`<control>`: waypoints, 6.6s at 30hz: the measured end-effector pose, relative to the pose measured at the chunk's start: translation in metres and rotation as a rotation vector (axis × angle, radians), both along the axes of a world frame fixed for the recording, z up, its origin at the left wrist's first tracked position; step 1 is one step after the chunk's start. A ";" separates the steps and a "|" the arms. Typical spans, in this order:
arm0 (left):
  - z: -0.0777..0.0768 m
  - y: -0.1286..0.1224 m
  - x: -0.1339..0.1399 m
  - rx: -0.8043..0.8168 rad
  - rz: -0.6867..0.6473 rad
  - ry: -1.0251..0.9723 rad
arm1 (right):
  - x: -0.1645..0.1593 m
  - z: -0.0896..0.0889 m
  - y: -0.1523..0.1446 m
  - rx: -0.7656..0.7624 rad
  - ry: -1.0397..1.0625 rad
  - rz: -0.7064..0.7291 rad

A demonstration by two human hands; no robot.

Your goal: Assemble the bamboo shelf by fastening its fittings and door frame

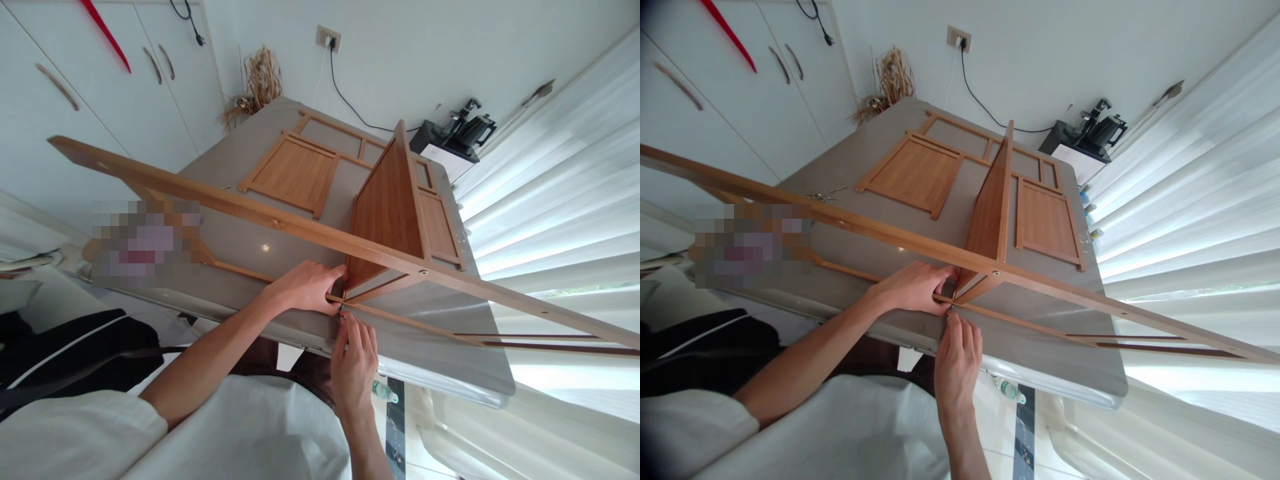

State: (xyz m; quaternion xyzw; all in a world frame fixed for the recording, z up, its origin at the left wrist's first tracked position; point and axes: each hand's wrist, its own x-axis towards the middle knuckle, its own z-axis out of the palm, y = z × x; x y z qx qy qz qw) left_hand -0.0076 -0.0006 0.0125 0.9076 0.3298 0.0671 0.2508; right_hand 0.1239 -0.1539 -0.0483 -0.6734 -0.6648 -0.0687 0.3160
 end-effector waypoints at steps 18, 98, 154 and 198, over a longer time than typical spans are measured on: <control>-0.001 0.001 0.000 -0.003 -0.004 -0.010 | -0.003 0.001 0.000 -0.015 0.038 -0.007; -0.003 0.000 -0.001 0.024 -0.005 -0.011 | -0.004 0.000 0.001 0.010 0.155 -0.028; 0.001 0.000 -0.001 0.011 0.000 -0.009 | 0.001 0.003 0.002 -0.010 0.210 -0.057; -0.005 0.000 -0.001 0.037 -0.006 -0.034 | 0.002 0.005 0.003 -0.039 0.317 -0.108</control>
